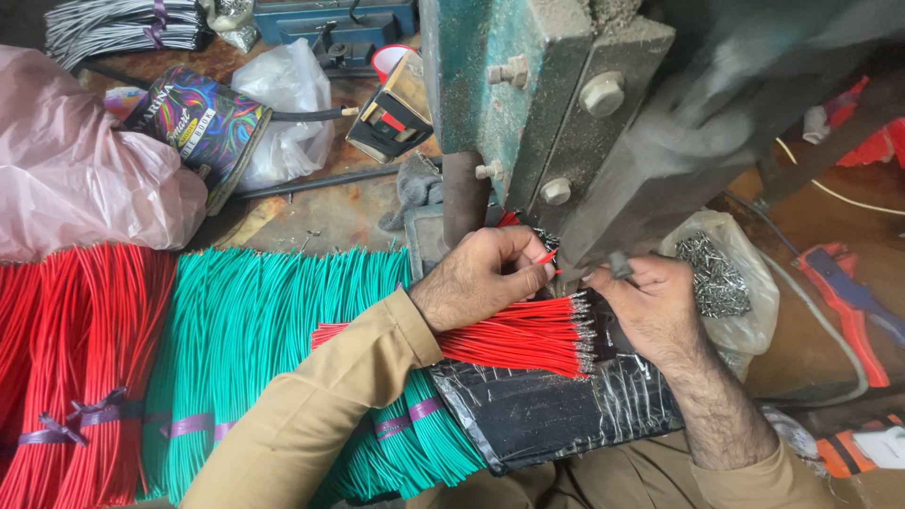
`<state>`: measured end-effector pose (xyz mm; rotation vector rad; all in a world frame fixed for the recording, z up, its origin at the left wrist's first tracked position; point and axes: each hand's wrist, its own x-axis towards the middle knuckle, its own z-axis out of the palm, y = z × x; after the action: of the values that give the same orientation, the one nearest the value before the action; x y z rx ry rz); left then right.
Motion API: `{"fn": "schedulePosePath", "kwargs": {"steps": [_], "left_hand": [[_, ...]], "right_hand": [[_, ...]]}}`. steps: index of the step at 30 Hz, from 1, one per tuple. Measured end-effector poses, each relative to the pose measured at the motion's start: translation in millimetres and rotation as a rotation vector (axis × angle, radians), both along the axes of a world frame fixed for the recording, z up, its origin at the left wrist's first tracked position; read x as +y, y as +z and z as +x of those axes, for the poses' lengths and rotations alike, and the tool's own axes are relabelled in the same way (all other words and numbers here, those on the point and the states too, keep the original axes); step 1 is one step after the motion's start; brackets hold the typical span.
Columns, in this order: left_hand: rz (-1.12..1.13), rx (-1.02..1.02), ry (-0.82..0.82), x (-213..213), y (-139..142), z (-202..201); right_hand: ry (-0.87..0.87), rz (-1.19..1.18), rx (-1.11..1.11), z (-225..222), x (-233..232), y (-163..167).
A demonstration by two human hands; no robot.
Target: The person holds a bundle of red insulated wires and, one at a time, inserts the stripped end of a wire with a metal terminal into a bench-mounted crimping press, operates the press to crimp the terminal onto the wire, and places the finished wire back onto the bundle, repeating the cycle continuously.
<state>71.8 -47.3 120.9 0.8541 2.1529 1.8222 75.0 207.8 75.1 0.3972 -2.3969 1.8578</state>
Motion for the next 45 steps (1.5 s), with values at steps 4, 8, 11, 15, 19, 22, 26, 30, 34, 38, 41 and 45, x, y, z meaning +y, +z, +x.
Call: {"fn": "schedulePosePath", "kwargs": {"steps": [4,8,11,15,19,22,26,30,34,38,41,45], "left_hand": [[0.015,-0.082,0.016,1,0,3],[0.053,-0.098,0.002,1,3,5],[0.103,-0.106,-0.023,1,3,7],[0.110,-0.115,-0.038,1,3,7],[0.049,-0.077,-0.031,0,4,7],[-0.010,-0.016,-0.028,-1,6,7],[-0.032,-0.019,-0.019,0,6,8],[-0.036,-0.009,-0.009,0,4,8],[0.018,-0.018,-0.032,0,3,8],[0.015,-0.062,-0.007,1,4,9],[-0.002,0.020,-0.030,1,5,11],[-0.026,0.121,-0.046,1,3,8]], "right_hand": [[0.038,0.048,0.080,3,-3,7],[0.092,-0.063,0.102,13,-13,23],[0.066,-0.010,0.222,24,-18,36],[-0.038,0.288,0.479,32,-21,46],[-0.075,0.382,0.489,30,-22,48],[-0.078,0.414,0.548,29,-22,47],[-0.107,0.377,0.462,31,-21,44],[-0.105,0.332,0.454,32,-20,41],[-0.088,0.264,0.345,31,-18,34],[0.114,-0.105,0.132,32,-13,33],[0.193,0.066,0.235,38,5,45],[0.144,0.492,0.249,46,23,60]]}}
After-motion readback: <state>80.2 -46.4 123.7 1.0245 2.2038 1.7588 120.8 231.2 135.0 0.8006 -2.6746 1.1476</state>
